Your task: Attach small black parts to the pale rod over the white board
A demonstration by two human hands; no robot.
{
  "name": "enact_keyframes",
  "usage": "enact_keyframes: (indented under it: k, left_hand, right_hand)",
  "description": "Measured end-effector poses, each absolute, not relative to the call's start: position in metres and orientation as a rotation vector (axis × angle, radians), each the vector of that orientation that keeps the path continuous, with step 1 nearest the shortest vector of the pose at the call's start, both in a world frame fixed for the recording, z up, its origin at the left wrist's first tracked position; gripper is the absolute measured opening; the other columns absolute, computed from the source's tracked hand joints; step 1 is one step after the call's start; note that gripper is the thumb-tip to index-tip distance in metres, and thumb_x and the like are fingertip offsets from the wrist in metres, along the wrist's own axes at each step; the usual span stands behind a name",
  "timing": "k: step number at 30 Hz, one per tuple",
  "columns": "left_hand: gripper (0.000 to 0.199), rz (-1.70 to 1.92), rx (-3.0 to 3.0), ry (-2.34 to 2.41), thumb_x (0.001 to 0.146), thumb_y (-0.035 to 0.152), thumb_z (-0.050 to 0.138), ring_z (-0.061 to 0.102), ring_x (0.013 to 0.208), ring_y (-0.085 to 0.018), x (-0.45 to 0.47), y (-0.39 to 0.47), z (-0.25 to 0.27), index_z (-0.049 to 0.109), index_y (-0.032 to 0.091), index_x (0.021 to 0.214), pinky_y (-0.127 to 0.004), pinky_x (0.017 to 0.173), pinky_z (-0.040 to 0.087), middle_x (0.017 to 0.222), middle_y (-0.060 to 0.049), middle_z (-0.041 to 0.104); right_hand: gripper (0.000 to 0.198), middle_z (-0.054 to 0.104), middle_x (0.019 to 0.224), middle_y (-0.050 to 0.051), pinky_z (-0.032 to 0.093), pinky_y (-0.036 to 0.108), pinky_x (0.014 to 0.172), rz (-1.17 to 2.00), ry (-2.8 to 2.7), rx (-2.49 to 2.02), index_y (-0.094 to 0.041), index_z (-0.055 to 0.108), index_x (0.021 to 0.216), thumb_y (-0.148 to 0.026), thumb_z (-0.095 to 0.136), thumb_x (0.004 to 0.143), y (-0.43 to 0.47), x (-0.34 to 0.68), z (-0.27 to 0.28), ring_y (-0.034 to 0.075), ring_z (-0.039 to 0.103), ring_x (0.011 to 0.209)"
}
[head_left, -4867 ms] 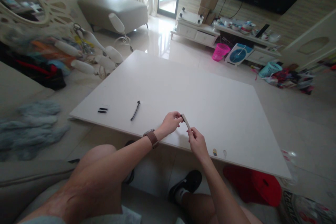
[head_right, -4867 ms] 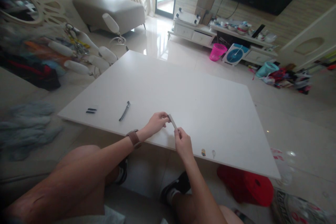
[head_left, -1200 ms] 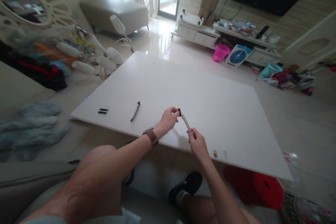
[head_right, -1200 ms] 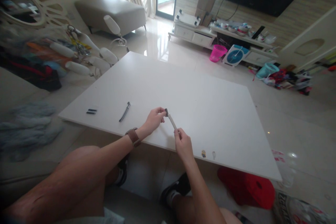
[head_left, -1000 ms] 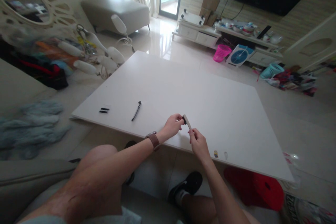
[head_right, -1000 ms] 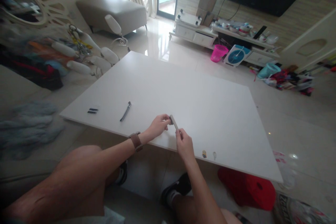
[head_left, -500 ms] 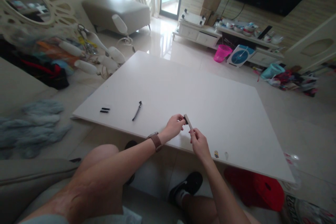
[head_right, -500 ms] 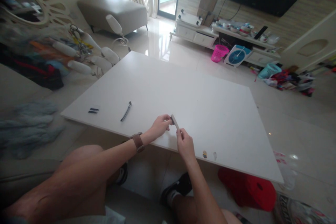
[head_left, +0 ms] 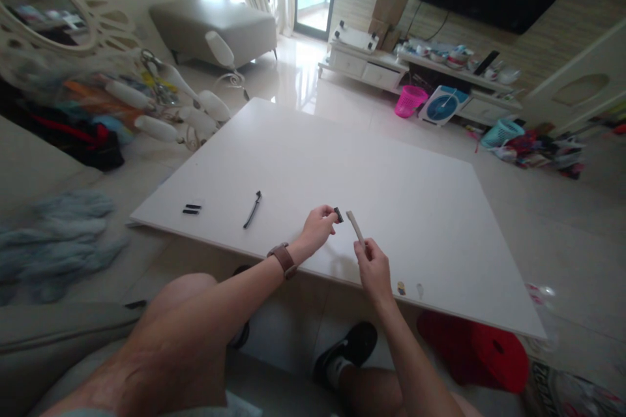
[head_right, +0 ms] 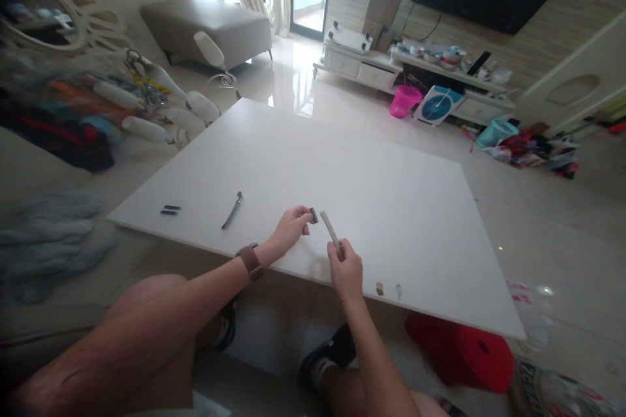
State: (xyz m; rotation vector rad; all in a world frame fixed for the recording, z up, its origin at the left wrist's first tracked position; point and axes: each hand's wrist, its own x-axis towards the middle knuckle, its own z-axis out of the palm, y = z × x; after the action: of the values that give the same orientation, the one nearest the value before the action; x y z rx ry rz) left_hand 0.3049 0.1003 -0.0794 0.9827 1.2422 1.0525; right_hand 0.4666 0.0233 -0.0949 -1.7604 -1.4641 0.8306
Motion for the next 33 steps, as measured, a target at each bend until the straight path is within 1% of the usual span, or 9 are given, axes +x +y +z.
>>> enact_keyframes:
  k: [3, 6, 9, 12, 16, 21, 27, 31, 33]
  left_hand:
    - [0.008, 0.995, 1.006, 1.203, 0.077, 0.015, 0.052, 0.052, 0.048, -0.008, 0.308, 0.097, -0.078, 0.059, 0.014, 0.074, -0.023, 0.051, 0.039, 0.070, -0.001, 0.063]
    - [0.007, 0.960, 1.036, 1.144, 0.076, 0.016, 0.053, 0.052, 0.049, -0.007, 0.309, 0.093, -0.076, 0.060, 0.014, 0.073, -0.022, 0.052, 0.039, 0.066, 0.001, 0.062]
    - [0.007, 0.949, 1.061, 1.079, 0.076, 0.019, 0.056, 0.052, 0.049, -0.007, 0.311, 0.088, -0.073, 0.060, 0.014, 0.073, -0.022, 0.052, 0.040, 0.066, 0.001, 0.062]
    - [0.009, 0.950, 1.061, 1.025, 0.076, 0.023, 0.060, 0.052, 0.050, -0.007, 0.312, 0.084, -0.070, 0.060, 0.014, 0.075, -0.022, 0.052, 0.041, 0.067, 0.001, 0.061]
    - [0.017, 0.998, 1.055, 0.980, 0.076, 0.030, 0.064, 0.051, 0.050, -0.007, 0.308, 0.080, -0.062, 0.061, 0.014, 0.077, -0.022, 0.052, 0.042, 0.065, 0.002, 0.058]
    - [0.031, 1.074, 1.059, 0.960, 0.074, 0.041, 0.070, 0.051, 0.053, -0.008, 0.294, 0.073, -0.049, 0.067, 0.011, 0.082, -0.022, 0.053, 0.041, 0.069, -0.001, 0.062]
    - [0.039, 1.052, 1.081, 0.984, 0.071, 0.046, 0.074, 0.051, 0.055, -0.008, 0.275, 0.058, -0.047, 0.070, 0.011, 0.088, -0.022, 0.056, 0.040, 0.073, -0.002, 0.065]
    - [0.040, 1.035, 1.150, 0.970, 0.068, 0.050, 0.075, 0.053, 0.058, -0.010, 0.264, 0.051, -0.045, 0.070, 0.013, 0.083, -0.024, 0.058, 0.041, 0.076, -0.003, 0.067]
    - [0.040, 1.033, 1.174, 0.953, 0.067, 0.052, 0.076, 0.054, 0.056, -0.010, 0.261, 0.052, -0.045, 0.069, 0.014, 0.079, -0.025, 0.056, 0.040, 0.073, -0.003, 0.066]
  right_hand:
    - [0.037, 0.041, 0.059, -0.005, 0.029, 0.025, 0.054, 0.848, -1.347, -1.719, -0.019, 0.057, 0.077, -0.055, 0.057, 0.088, 0.028, 0.468, -0.095, 0.013, 0.037, 0.056]
    - [0.036, 0.053, 0.064, -0.002, 0.037, 0.026, 0.058, 0.865, -1.217, -1.659, -0.018, 0.061, 0.079, -0.053, 0.062, 0.083, 0.035, 0.467, -0.096, 0.015, 0.047, 0.062]
    - [0.037, 0.065, 0.075, 0.003, 0.044, 0.029, 0.068, 0.851, -1.134, -1.605, -0.016, 0.067, 0.085, -0.053, 0.065, 0.081, 0.043, 0.461, -0.094, 0.019, 0.058, 0.073]
    - [0.036, 0.071, 0.084, 0.007, 0.047, 0.032, 0.078, 0.854, -1.127, -1.533, -0.015, 0.071, 0.088, -0.050, 0.068, 0.080, 0.049, 0.451, -0.087, 0.021, 0.064, 0.082]
    - [0.035, 0.073, 0.084, 0.009, 0.049, 0.033, 0.074, 0.831, -1.110, -1.497, -0.014, 0.072, 0.088, -0.048, 0.070, 0.078, 0.052, 0.434, -0.072, 0.022, 0.065, 0.079]
    - [0.035, 0.073, 0.083, 0.009, 0.049, 0.032, 0.070, 0.782, -1.102, -1.436, -0.014, 0.073, 0.087, -0.047, 0.070, 0.077, 0.050, 0.417, -0.058, 0.021, 0.066, 0.078]
    - [0.034, 0.074, 0.082, 0.009, 0.051, 0.035, 0.076, 0.813, -1.022, -1.357, -0.015, 0.073, 0.084, -0.046, 0.074, 0.073, 0.035, 0.400, -0.057, 0.022, 0.067, 0.079]
    - [0.039, 0.075, 0.082, 0.010, 0.053, 0.039, 0.079, 0.821, -0.969, -1.336, -0.015, 0.076, 0.084, -0.051, 0.078, 0.068, 0.022, 0.391, -0.057, 0.025, 0.069, 0.080]
    - [0.040, 0.076, 0.082, 0.010, 0.054, 0.039, 0.078, 0.829, -0.960, -1.322, -0.016, 0.078, 0.083, -0.053, 0.080, 0.067, 0.019, 0.390, -0.059, 0.026, 0.069, 0.080]
